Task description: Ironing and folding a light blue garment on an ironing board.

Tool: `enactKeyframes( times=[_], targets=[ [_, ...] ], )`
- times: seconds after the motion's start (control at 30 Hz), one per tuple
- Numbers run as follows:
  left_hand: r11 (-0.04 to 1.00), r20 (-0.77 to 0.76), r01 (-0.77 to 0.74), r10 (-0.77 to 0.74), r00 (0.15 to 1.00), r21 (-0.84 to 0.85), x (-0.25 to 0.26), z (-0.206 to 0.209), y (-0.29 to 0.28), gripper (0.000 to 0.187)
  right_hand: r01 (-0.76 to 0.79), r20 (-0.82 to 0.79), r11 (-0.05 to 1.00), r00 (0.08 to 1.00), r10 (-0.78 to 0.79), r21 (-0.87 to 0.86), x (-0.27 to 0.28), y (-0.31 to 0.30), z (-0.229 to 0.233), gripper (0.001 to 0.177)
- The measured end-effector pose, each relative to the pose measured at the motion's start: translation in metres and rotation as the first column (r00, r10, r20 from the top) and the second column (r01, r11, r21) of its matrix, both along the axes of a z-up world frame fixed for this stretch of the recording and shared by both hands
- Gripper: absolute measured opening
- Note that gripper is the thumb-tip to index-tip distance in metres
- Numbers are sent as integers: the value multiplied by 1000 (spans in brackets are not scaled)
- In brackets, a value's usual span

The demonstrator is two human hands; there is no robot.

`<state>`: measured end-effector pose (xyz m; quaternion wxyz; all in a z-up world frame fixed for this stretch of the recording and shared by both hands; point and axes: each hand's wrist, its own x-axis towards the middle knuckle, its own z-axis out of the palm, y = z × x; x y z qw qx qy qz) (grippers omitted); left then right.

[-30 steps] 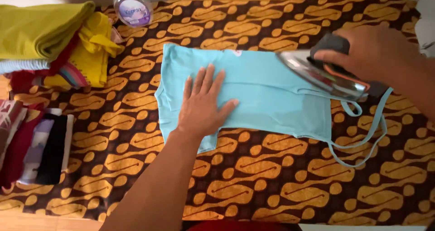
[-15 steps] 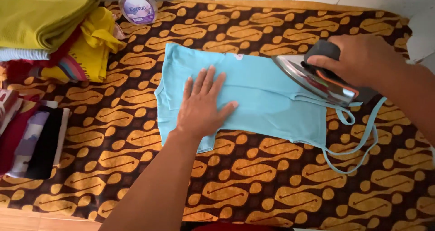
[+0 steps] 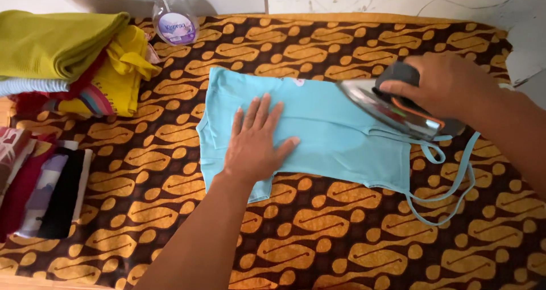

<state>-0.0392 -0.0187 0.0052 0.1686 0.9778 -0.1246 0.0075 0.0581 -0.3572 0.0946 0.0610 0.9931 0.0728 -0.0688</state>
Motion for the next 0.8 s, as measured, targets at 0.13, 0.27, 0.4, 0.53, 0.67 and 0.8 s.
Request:
enactKeyframes(
  times=[0.13, 0.27, 0.4, 0.53, 0.67, 0.8],
  targets=[
    [1000, -3, 0, 0, 1000, -15, 1, 0, 0, 83, -112, -32, 989, 993, 110, -100, -6, 2, 6, 69],
    [1000, -49, -2, 1, 999, -11, 2, 1, -1, 84, -127, -34, 989, 992, 125, -78, -1, 6, 2, 69],
    [1000, -34, 6, -6, 999, -17, 1, -1, 1, 83, -53, 9, 998, 999, 53, -38, 12, 2, -6, 68],
    [1000, -35, 1, -1, 999, -8, 1, 0, 2, 84, -40, 74, 999, 996, 41, -20, 14, -1, -12, 68],
    [1000, 9, 9, -9, 1000, -29, 2, -7, 2, 84, -50, 32, 999, 998, 50, -8, -13, 33, 6, 64],
    [999, 12, 15, -15, 1000, -37, 1, -6, 3, 84, -115, -17, 989, 993, 114, -96, -19, 54, 9, 64]
  ],
)
